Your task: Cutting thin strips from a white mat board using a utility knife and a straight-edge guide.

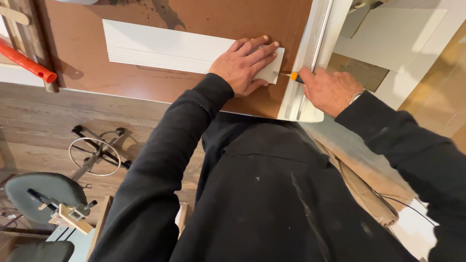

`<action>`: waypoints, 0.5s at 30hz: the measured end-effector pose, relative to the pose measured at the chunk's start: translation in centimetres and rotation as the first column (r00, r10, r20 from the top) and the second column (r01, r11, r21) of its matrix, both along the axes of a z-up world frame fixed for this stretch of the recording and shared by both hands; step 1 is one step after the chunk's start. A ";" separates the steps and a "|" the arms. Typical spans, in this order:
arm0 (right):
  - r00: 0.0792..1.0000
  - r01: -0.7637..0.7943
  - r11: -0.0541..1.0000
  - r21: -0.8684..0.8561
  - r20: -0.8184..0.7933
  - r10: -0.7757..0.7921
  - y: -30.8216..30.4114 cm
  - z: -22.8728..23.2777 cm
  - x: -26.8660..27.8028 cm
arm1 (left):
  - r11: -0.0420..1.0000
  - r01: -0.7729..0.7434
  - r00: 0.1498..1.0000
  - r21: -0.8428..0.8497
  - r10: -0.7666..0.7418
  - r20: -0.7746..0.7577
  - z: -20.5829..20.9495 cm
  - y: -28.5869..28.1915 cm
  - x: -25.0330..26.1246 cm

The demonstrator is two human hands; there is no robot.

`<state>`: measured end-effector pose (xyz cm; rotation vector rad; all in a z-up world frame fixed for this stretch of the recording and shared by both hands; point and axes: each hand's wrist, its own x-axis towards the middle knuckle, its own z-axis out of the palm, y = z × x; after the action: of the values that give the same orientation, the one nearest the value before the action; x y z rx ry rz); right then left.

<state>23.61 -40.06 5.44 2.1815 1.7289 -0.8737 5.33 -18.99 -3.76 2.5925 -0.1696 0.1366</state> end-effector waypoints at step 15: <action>0.992 -0.121 0.988 -0.092 -0.055 0.116 0.6 0.0 1.2 | 1.000 -0.020 1.000 0.001 0.020 -0.005 0.1 0.1 0.1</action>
<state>24.79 -39.47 5.46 1.9911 1.7804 -0.9672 5.45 -18.89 -3.63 2.5962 -0.1418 0.1374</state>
